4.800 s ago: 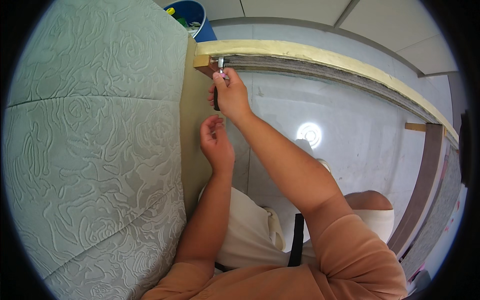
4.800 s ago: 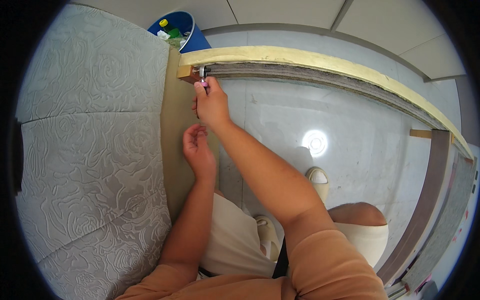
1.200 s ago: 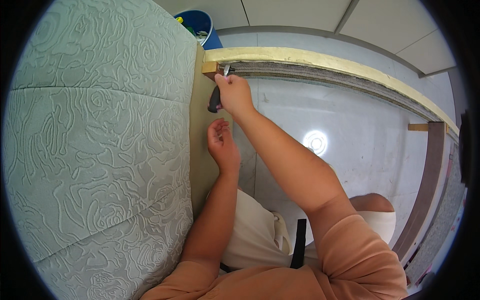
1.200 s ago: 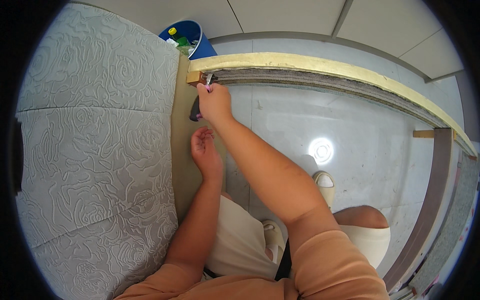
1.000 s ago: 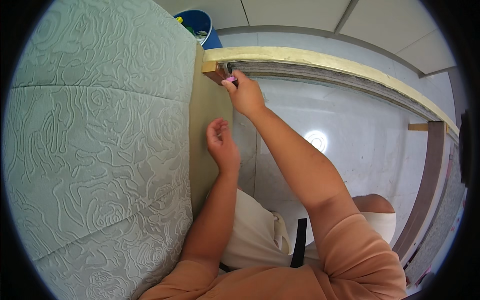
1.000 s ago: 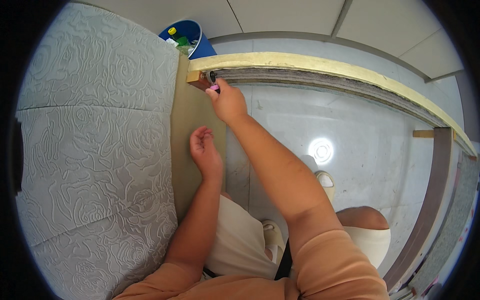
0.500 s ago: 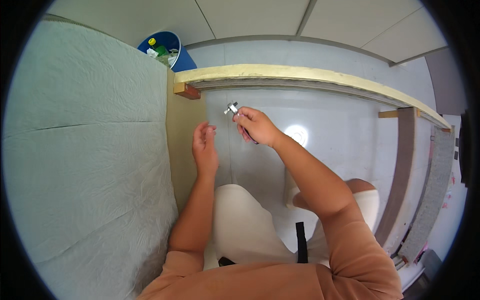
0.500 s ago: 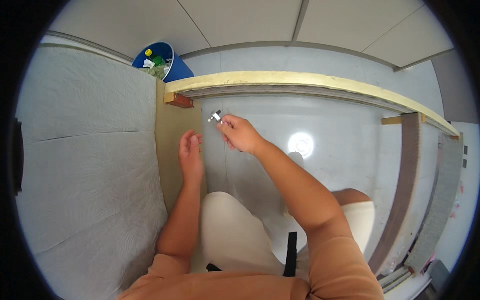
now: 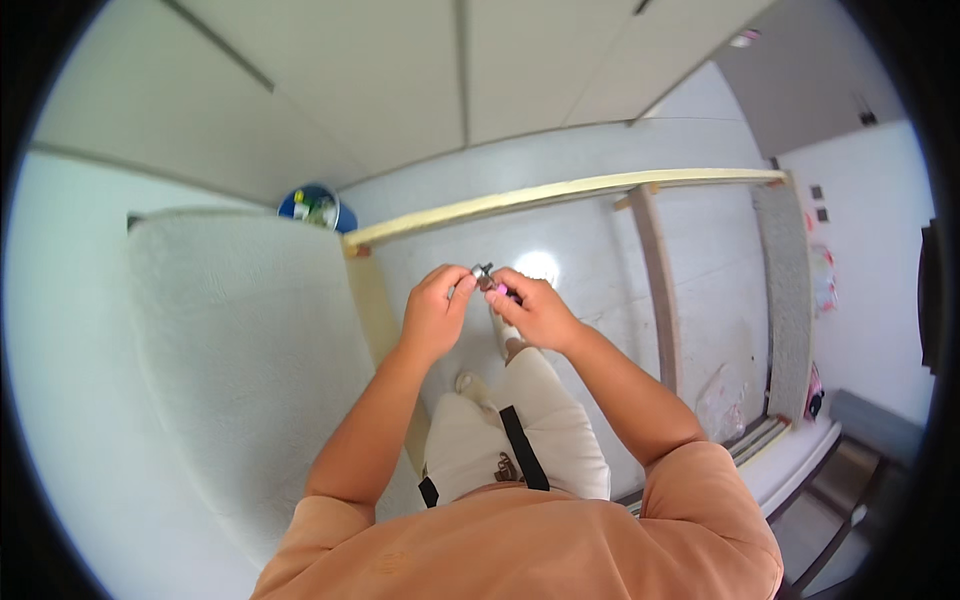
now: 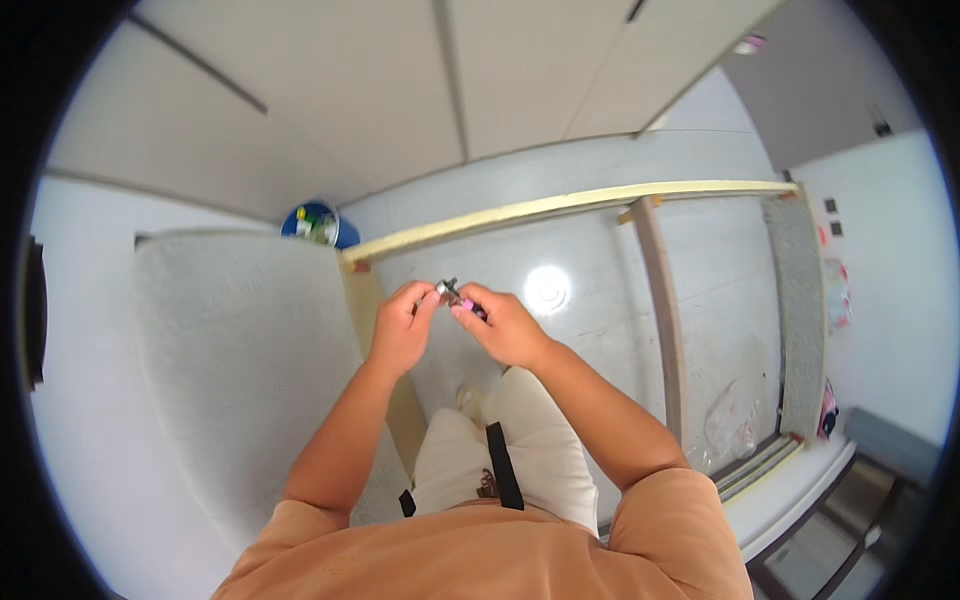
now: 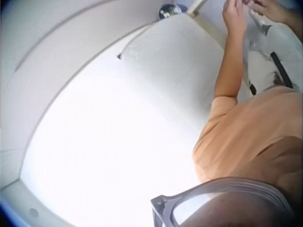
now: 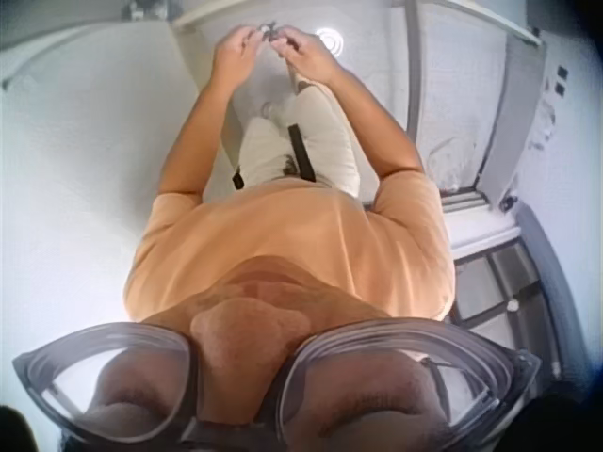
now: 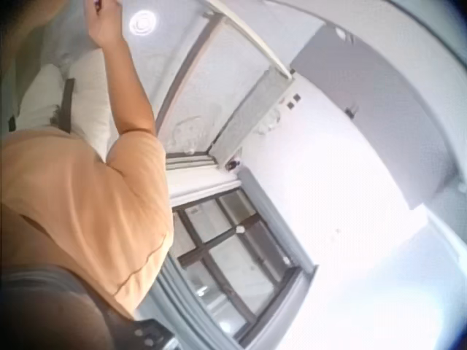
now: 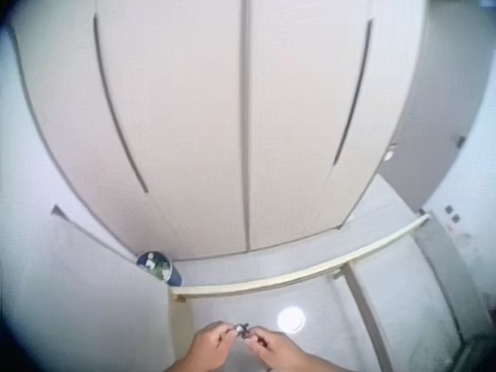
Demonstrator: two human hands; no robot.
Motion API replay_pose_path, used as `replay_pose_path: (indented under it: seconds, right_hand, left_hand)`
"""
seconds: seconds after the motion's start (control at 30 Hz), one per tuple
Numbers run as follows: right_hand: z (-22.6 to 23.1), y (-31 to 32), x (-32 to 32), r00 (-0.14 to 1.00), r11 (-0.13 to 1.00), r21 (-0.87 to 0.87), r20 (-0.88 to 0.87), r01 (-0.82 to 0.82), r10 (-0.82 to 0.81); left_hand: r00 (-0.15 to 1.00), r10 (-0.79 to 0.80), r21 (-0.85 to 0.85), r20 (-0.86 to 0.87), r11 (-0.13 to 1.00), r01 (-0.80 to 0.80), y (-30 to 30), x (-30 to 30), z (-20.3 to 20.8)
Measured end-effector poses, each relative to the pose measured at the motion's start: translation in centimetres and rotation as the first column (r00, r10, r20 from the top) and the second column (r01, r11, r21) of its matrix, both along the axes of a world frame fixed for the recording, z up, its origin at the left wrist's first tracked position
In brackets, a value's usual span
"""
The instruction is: The person selects a socket and attaches it to a ratchet handle from a tool kit, then uses the ratchet to tighten a bolt on a wooden bed frame component.
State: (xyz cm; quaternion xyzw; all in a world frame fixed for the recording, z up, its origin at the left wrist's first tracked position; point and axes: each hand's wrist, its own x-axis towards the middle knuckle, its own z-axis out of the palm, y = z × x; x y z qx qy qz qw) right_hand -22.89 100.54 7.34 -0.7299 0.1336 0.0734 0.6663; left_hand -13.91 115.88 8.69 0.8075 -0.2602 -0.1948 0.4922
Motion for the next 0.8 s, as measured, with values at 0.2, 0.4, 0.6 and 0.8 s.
replay_pose_path:
  seconds: [0.2, 0.4, 0.6, 0.8]
  right_hand:
    - [10.6, -5.4, -3.1, 0.982, 0.971, -0.155, 0.079, 0.182, -0.171]
    - [14.2, -14.2, -6.6, 0.875, 0.885, -0.007, 0.151, 0.466, -0.460]
    - [15.8, -25.2, -6.7, 0.708, 0.744, 0.039, 0.280, 0.667, -0.648]
    - [19.0, -33.3, -8.1, 0.625, 0.644, -0.084, 0.369, 0.760, -0.688]
  left_hand:
    - [0.974, -0.227, -0.106, -0.022, 0.969, 0.223, -7.1, -0.6, 7.8]
    - [0.919, -0.380, -0.152, 0.108, 0.907, 0.393, -19.5, -1.8, 12.4]
    - [0.799, -0.549, -0.103, 0.245, 0.805, 0.584, -33.4, -0.8, 14.7]
    - [0.764, -0.645, -0.202, -0.019, 0.751, 0.629, -43.2, -1.5, 17.3]
